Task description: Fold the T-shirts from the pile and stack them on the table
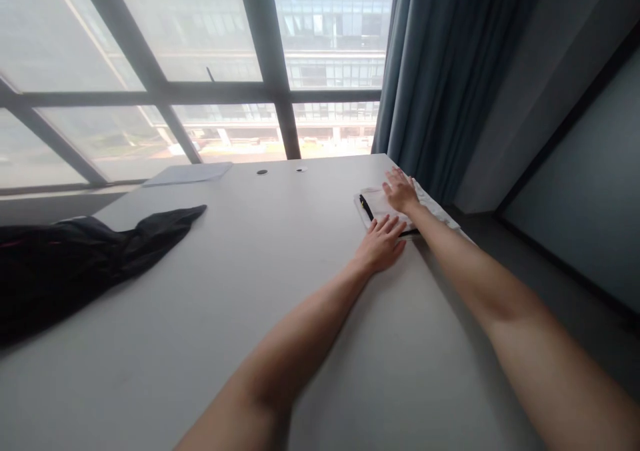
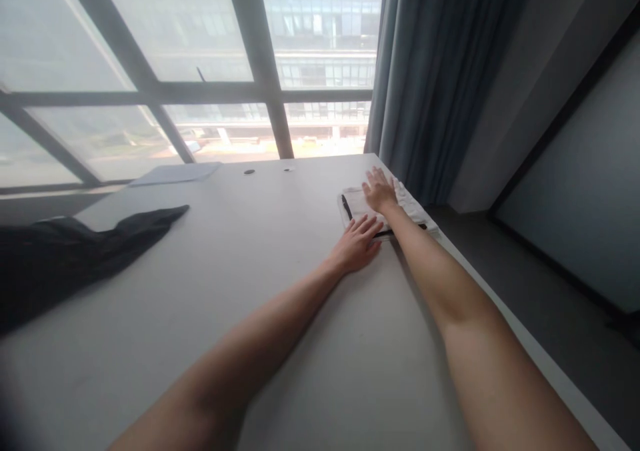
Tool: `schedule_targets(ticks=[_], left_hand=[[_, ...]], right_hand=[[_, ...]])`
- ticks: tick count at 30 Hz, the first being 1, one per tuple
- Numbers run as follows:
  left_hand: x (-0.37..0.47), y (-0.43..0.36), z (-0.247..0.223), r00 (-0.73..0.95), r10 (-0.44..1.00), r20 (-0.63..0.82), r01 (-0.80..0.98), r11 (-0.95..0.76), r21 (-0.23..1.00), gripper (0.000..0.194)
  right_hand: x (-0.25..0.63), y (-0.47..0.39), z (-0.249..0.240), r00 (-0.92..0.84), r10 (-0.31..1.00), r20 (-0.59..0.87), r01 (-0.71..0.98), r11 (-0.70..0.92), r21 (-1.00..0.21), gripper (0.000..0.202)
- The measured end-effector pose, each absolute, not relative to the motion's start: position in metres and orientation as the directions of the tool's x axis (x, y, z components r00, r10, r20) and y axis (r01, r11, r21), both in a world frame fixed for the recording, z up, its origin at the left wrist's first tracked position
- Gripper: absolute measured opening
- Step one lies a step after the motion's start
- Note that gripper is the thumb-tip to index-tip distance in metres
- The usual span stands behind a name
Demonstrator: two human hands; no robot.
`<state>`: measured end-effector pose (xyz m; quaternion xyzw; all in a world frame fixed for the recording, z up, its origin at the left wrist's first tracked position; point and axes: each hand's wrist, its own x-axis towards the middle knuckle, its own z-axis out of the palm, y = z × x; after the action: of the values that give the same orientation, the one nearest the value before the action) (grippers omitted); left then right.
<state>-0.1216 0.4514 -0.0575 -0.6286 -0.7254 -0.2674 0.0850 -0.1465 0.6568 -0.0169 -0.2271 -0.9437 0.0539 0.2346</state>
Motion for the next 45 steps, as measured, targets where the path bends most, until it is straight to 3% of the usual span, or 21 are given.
schedule_targets(ticks=[2, 5, 10, 17, 22, 27, 34, 39, 45], left_hand=[[-0.123, 0.446, -0.054, -0.250, 0.814, 0.524, 0.938, 0.070, 0.339, 0.042], [-0.129, 0.431, -0.049, -0.427, 0.676, 0.600, 0.876, 0.144, 0.461, 0.033], [-0.147, 0.394, -0.045, -0.598, 0.535, 0.597, 0.791, 0.270, 0.550, 0.028], [-0.169, 0.313, -0.038, -0.491, 0.657, 0.572, 0.863, 0.275, 0.424, 0.030], [-0.180, 0.225, -0.024, -0.497, 0.758, 0.423, 0.864, 0.382, 0.329, 0.035], [-0.170, 0.148, -0.019, -0.521, 0.811, 0.266, 0.850, 0.465, 0.245, 0.041], [-0.142, 0.088, -0.040, -0.509, 0.853, 0.116, 0.851, 0.477, 0.220, 0.053], [-0.131, 0.079, -0.052, -0.494, 0.858, 0.140, 0.864, 0.465, 0.195, 0.054], [-0.131, 0.079, -0.051, -0.484, 0.864, 0.140, 0.870, 0.459, 0.178, 0.051]], right_hand=[[-0.156, 0.637, -0.015, -0.894, 0.347, 0.283, 0.294, 0.931, -0.215, 0.057], [-0.164, 0.615, -0.013, -0.937, 0.315, 0.152, 0.275, 0.932, -0.237, 0.052], [-0.154, 0.580, -0.006, -0.862, 0.342, 0.374, 0.260, 0.932, -0.253, 0.054], [-0.113, 0.489, -0.021, -0.806, 0.375, 0.458, 0.182, 0.893, -0.411, 0.050], [-0.096, 0.406, -0.030, -0.829, 0.374, 0.416, 0.103, 0.833, -0.543, 0.051], [-0.089, 0.330, -0.030, -0.869, 0.331, 0.367, 0.066, 0.813, -0.578, 0.054], [-0.065, 0.264, -0.047, -0.894, 0.361, 0.265, 0.187, 0.838, -0.512, 0.051], [-0.042, 0.242, -0.064, -0.909, 0.379, 0.173, 0.289, 0.874, -0.391, 0.053], [-0.030, 0.230, -0.066, -0.920, 0.347, 0.181, 0.296, 0.919, -0.260, 0.054]])
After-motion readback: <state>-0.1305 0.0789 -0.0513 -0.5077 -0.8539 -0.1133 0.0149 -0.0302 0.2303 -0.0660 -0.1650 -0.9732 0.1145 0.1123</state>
